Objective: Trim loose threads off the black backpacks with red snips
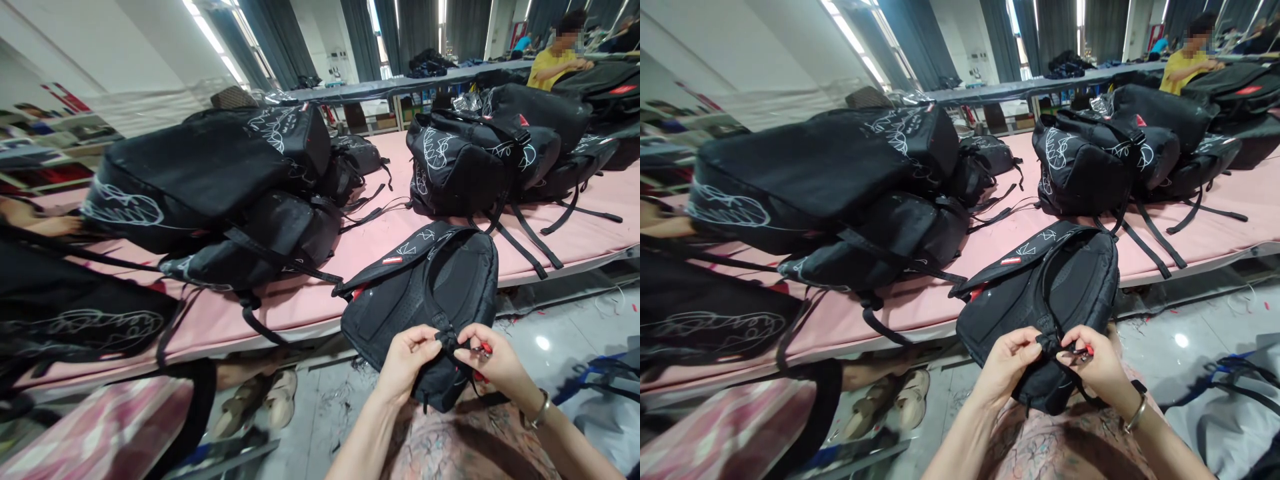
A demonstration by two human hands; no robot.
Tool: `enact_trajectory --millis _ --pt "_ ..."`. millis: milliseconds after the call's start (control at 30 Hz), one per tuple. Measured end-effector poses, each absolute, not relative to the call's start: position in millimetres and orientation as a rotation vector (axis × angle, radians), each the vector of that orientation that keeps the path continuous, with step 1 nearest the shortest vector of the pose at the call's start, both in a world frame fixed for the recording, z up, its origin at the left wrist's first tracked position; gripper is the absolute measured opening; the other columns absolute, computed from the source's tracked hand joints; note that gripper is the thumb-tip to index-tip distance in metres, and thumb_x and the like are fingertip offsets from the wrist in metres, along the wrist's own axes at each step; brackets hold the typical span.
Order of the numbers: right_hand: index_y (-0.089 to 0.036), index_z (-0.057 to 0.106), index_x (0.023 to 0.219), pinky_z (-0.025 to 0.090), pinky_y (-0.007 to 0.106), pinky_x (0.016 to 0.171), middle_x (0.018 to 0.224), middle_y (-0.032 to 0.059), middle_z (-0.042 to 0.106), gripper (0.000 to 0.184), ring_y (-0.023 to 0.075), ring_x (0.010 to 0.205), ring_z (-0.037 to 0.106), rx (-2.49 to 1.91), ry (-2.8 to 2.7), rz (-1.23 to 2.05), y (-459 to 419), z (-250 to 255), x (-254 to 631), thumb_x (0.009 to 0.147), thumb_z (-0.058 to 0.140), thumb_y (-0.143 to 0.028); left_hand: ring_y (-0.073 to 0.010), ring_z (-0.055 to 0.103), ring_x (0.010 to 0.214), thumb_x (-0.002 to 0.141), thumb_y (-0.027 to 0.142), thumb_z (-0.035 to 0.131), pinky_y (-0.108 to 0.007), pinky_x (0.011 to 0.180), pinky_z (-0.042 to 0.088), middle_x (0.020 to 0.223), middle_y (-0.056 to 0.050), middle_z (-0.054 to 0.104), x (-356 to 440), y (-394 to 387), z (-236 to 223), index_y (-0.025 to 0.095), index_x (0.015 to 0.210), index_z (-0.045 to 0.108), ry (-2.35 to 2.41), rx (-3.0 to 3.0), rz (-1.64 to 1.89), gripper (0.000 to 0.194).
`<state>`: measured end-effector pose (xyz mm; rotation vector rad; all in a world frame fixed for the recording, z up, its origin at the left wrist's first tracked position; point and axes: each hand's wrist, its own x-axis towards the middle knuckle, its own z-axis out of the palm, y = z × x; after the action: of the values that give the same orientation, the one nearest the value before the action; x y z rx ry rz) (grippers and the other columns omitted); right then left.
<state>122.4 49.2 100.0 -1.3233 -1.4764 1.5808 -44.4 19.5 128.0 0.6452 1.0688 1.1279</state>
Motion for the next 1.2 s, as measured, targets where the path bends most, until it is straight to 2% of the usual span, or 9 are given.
enact_trajectory --millis 67,133,233,367,500,633,800,1000,1200 --pt "-0.013 0.051 0.089 0.036 0.019 0.052 0.063 -0.0022 0.041 0.035 0.0079 0.056 0.042 -1.317 -1.428 1.534 46.9 103.8 125.0 0.065 0.060 -0.037 -0.0057 0.042 0.061 0.063 0.028 0.074 -0.017 0.059 0.031 0.066 -0.001 0.050 -43.4 18.8 129.0 0.009 0.073 0.064 1.071 0.672 1.143 0.024" --pt "-0.015 0.049 0.103 0.043 0.020 0.062 0.079 0.0023 0.050 0.035 0.0101 0.069 0.049 -1.299 -1.468 1.430 42.2 107.8 129.2 0.075 0.053 -0.036 -0.0057 0.041 0.060 0.066 0.029 0.072 -0.017 0.059 0.031 0.066 -0.001 0.049 -41.7 18.0 130.4 0.010 0.073 0.065 1.077 0.699 1.157 0.022" --pt "-0.019 0.053 0.105 0.043 0.023 0.075 0.095 0.0054 0.053 0.027 0.0122 0.086 0.051 -1.301 -1.657 1.155 34.0 112.7 135.7 0.086 0.043 -0.036 -0.0067 0.043 0.063 0.068 0.029 0.070 -0.017 0.061 0.033 0.068 -0.002 0.050 -39.6 16.9 132.1 0.011 0.075 0.066 1.089 0.743 1.172 0.020" --pt "-0.019 0.056 0.101 0.041 0.026 0.076 0.092 0.0058 0.054 0.020 0.0136 0.087 0.050 -1.244 -1.857 0.754 28.2 114.5 139.7 0.087 0.046 -0.029 -0.0088 0.046 0.070 0.069 0.029 0.069 -0.018 0.065 0.035 0.074 -0.003 0.052 -38.8 15.5 131.7 0.011 0.078 0.067 1.114 0.782 1.195 0.020" --pt "-0.020 0.054 0.103 0.040 0.026 0.073 0.088 0.0036 0.053 0.018 0.0121 0.083 0.049 -1.247 -1.922 0.586 28.8 111.0 136.9 0.087 0.047 -0.025 -0.0081 0.045 0.068 0.070 0.029 0.068 -0.018 0.064 0.035 0.074 -0.002 0.051 -37.8 13.8 129.5 0.012 0.079 0.066 1.131 0.781 1.186 0.019" --pt "-0.018 0.055 0.096 0.042 0.024 0.072 0.088 0.0041 0.055 0.017 0.0122 0.082 0.051 -1.298 -1.790 0.683 32.4 104.5 130.6 0.086 0.048 -0.030 -0.0077 0.047 0.065 0.068 0.029 0.070 -0.018 0.063 0.036 0.072 -0.003 0.054 -36.6 13.9 127.1 0.011 0.078 0.066 1.081 0.672 1.177 0.020" --pt "-0.017 0.057 0.096 0.045 0.022 0.073 0.094 0.0048 0.058 0.023 0.0125 0.085 0.054 -1.349 -1.662 0.881 33.8 98.8 131.4 0.085 0.049 -0.035 -0.0047 0.039 0.054 0.059 0.029 0.076 -0.016 0.054 0.031 0.060 -0.001 0.050 -37.4 16.6 124.6 0.009 0.076 0.067 1.068 0.430 1.179 0.028" --pt "-0.019 0.057 0.098 0.044 0.021 0.074 0.094 0.0030 0.058 0.019 0.0111 0.086 0.054 -1.288 -1.733 0.830 29.3 96.4 141.5 0.085 0.049 -0.032 -0.0045 0.035 0.054 0.060 0.031 0.075 -0.017 0.054 0.029 0.058 0.000 0.045 -37.0 18.3 124.7 0.007 0.079 0.067 1.066 0.390 1.183 0.031" --pt "-0.018 0.056 0.099 0.044 0.022 0.076 0.095 0.0037 0.058 0.025 0.0123 0.086 0.055 -1.364 -1.627 1.007 29.3 88.8 141.9 0.084 0.050 -0.037 -0.0044 0.037 0.055 0.065 0.033 0.072 -0.017 0.054 0.030 0.059 0.000 0.043 -39.0 19.2 123.4 0.007 0.076 0.065 1.004 0.403 1.172 0.029"
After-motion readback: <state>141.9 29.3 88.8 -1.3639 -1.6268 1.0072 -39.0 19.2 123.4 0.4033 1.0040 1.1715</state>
